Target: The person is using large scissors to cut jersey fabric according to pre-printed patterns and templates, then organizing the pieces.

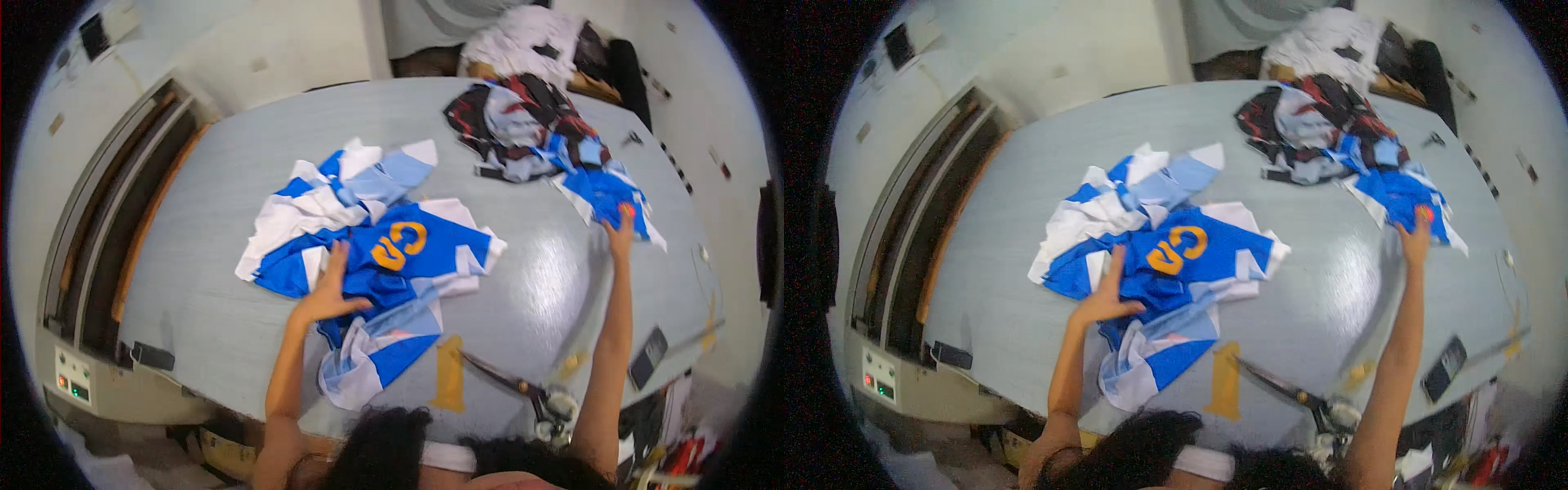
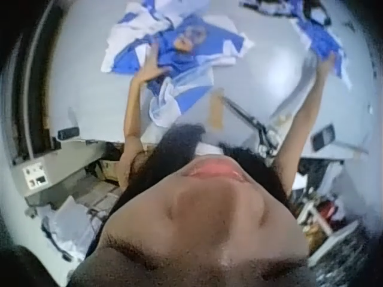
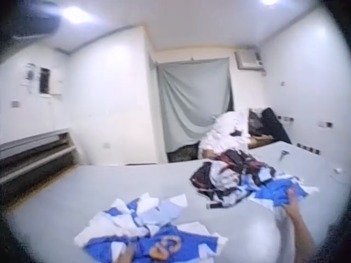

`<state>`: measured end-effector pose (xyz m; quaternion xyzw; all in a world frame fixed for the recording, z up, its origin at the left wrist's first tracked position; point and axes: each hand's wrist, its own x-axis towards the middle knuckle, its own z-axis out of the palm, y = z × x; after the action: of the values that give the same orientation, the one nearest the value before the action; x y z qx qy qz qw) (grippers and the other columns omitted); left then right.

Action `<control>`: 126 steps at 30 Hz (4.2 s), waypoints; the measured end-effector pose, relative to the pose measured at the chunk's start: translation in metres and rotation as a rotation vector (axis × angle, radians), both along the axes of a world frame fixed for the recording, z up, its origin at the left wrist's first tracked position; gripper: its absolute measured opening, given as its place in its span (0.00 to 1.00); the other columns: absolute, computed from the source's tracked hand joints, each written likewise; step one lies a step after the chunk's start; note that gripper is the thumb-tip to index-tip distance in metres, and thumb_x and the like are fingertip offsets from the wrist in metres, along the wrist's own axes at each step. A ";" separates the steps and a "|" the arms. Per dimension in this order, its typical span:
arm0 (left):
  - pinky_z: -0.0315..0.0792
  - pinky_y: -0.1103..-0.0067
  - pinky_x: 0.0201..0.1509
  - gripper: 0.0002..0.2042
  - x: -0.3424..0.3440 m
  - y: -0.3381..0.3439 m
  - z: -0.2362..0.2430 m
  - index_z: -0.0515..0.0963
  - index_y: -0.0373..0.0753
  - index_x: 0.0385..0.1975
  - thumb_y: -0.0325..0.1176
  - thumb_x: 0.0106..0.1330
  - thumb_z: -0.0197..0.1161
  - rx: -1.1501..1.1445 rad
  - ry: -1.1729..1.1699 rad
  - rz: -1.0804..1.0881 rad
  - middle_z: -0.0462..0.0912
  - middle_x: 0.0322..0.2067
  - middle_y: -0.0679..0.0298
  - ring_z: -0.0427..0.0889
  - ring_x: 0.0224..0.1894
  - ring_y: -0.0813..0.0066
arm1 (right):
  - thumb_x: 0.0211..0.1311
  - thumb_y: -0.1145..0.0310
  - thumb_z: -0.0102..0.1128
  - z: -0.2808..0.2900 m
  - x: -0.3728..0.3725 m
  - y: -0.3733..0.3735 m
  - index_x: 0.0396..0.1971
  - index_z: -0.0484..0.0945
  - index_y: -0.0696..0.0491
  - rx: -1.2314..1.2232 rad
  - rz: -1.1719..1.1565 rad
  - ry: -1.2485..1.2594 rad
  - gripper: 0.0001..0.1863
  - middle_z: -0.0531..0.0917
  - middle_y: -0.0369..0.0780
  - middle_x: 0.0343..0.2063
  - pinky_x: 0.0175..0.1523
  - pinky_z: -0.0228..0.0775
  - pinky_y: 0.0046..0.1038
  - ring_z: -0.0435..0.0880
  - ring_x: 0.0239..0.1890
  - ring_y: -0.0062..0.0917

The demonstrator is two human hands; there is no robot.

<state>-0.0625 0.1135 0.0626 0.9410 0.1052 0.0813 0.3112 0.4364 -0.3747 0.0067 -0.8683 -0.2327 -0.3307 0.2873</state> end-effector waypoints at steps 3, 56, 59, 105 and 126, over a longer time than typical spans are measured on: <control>0.35 0.41 0.57 0.55 -0.003 -0.035 0.021 0.42 0.58 0.64 0.59 0.35 0.69 0.163 0.236 0.059 0.32 0.64 0.45 0.33 0.64 0.37 | 0.36 0.45 0.66 -0.010 0.009 -0.001 0.61 0.54 0.36 -0.129 -0.459 0.283 0.48 0.59 0.47 0.59 0.59 0.53 0.45 0.60 0.58 0.49; 0.60 0.69 0.54 0.24 0.045 0.032 -0.002 0.66 0.42 0.53 0.42 0.58 0.57 -0.232 -0.306 0.153 0.68 0.51 0.51 0.68 0.50 0.57 | 0.47 0.59 0.59 -0.012 -0.118 0.207 0.41 0.74 0.55 0.015 0.125 0.315 0.22 0.74 0.48 0.44 0.55 0.57 0.36 0.70 0.48 0.40; 0.62 0.72 0.53 0.20 0.070 0.037 0.020 0.67 0.39 0.52 0.40 0.62 0.53 -0.280 -0.380 0.230 0.70 0.49 0.52 0.70 0.49 0.59 | 0.44 0.62 0.55 -0.019 -0.222 0.296 0.41 0.72 0.60 -0.120 0.614 0.083 0.23 0.72 0.52 0.45 0.56 0.57 0.39 0.70 0.48 0.45; 0.42 0.49 0.59 0.19 0.107 0.201 -0.089 0.71 0.56 0.50 0.47 0.57 0.50 0.462 0.000 0.854 0.67 0.55 0.63 0.64 0.57 0.62 | 0.40 0.39 0.56 0.012 0.046 0.205 0.60 0.54 0.41 0.305 -0.430 0.134 0.45 0.51 0.48 0.61 0.56 0.42 0.62 0.48 0.61 0.54; 0.45 0.48 0.59 0.19 0.109 0.200 -0.081 0.71 0.55 0.51 0.44 0.58 0.50 0.403 0.046 0.821 0.66 0.56 0.62 0.63 0.58 0.62 | 0.44 0.74 0.51 -0.018 0.032 0.246 0.61 0.52 0.39 -0.031 -0.151 0.003 0.40 0.75 0.44 0.44 0.46 0.67 0.40 0.76 0.40 0.42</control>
<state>0.0466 0.3138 -0.0180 0.8647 0.4585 0.1956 0.0617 0.4685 -0.1289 -0.0111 -0.8882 -0.1712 -0.3463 0.2486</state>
